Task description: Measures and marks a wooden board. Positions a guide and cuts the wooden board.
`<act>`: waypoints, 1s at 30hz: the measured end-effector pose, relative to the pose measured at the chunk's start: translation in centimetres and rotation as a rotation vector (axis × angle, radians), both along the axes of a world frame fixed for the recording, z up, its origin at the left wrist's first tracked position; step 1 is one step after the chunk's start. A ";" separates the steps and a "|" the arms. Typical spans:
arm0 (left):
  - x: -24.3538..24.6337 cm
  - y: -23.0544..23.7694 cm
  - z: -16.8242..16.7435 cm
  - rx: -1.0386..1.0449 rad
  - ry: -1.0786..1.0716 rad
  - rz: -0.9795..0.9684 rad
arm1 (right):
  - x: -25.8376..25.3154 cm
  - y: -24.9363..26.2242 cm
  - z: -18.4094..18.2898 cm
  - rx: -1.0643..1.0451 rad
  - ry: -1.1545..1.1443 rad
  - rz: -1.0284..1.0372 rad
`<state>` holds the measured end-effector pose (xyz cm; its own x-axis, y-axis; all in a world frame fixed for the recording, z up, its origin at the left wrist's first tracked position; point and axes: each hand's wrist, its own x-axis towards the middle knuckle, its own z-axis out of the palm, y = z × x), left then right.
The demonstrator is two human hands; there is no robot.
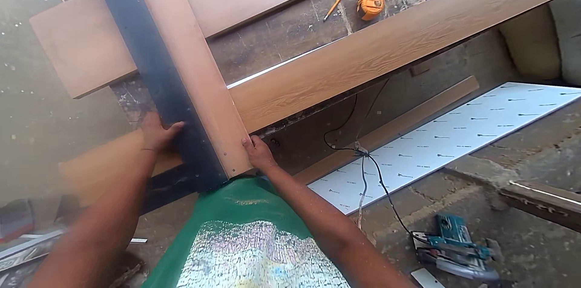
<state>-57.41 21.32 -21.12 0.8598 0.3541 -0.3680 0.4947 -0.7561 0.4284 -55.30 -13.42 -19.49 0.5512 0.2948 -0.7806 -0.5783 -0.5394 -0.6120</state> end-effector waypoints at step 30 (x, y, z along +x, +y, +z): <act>-0.5 0.5 0.7 0.049 0.080 -0.115 | 0.1 0.5 -0.4 0.119 0.116 -0.187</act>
<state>-57.92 21.81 -20.45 0.8644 0.2744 -0.4213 0.4349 -0.8286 0.3526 -55.16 -12.89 -19.85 0.5137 0.2894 -0.8077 -0.7313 -0.3446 -0.5886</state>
